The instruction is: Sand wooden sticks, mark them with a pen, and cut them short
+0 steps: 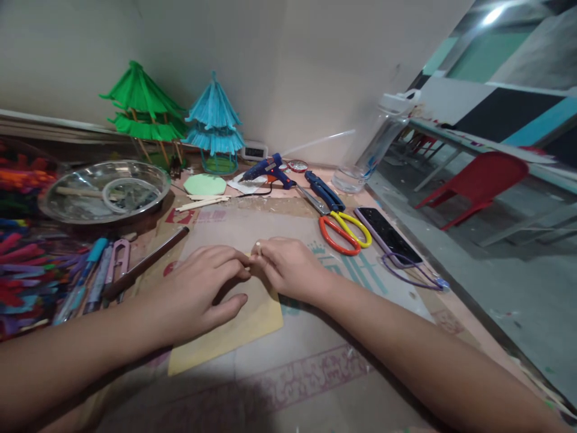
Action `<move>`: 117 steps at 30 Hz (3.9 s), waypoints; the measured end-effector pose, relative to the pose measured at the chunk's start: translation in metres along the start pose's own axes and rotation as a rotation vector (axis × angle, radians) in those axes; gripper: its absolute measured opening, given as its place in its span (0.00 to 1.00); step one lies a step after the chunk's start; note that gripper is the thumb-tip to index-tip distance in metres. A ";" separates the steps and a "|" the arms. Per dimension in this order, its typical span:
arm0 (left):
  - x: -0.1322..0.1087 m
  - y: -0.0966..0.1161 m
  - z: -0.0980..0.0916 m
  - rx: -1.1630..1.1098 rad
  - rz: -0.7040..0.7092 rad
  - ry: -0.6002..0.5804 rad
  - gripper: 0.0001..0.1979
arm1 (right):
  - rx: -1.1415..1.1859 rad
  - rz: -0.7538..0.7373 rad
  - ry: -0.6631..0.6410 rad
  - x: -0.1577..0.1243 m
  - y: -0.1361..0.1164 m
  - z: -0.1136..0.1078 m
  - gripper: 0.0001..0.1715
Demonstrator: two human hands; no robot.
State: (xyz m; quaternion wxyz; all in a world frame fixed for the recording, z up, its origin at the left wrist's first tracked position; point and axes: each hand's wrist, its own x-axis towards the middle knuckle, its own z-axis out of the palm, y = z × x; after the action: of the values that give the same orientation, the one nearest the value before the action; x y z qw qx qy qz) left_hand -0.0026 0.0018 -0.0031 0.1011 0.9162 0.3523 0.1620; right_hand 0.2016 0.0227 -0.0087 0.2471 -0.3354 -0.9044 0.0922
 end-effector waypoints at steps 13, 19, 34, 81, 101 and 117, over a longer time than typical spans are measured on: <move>0.000 -0.001 0.000 0.006 -0.003 0.001 0.07 | 0.051 -0.011 -0.029 0.001 -0.003 -0.001 0.13; -0.001 -0.001 -0.001 -0.002 0.000 0.000 0.07 | 0.031 -0.016 -0.030 0.000 -0.001 -0.002 0.12; -0.001 0.000 -0.001 -0.010 -0.013 -0.005 0.08 | 0.067 0.003 0.005 -0.001 0.000 0.001 0.14; -0.001 -0.005 -0.008 -0.303 0.118 0.548 0.06 | 0.587 -0.011 0.172 0.000 -0.026 0.001 0.12; 0.004 -0.007 -0.008 -0.529 -0.146 0.507 0.09 | 0.488 -0.045 0.305 -0.006 -0.037 0.001 0.08; 0.005 -0.006 -0.008 -0.260 0.042 0.427 0.05 | 1.202 0.304 0.265 0.020 -0.009 -0.062 0.35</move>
State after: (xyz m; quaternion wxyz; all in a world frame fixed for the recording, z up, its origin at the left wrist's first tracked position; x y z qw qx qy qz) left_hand -0.0059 0.0104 0.0040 0.1380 0.8476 0.3228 0.3980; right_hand 0.2144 0.0287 0.0553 0.4865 -0.2712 -0.5987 0.5756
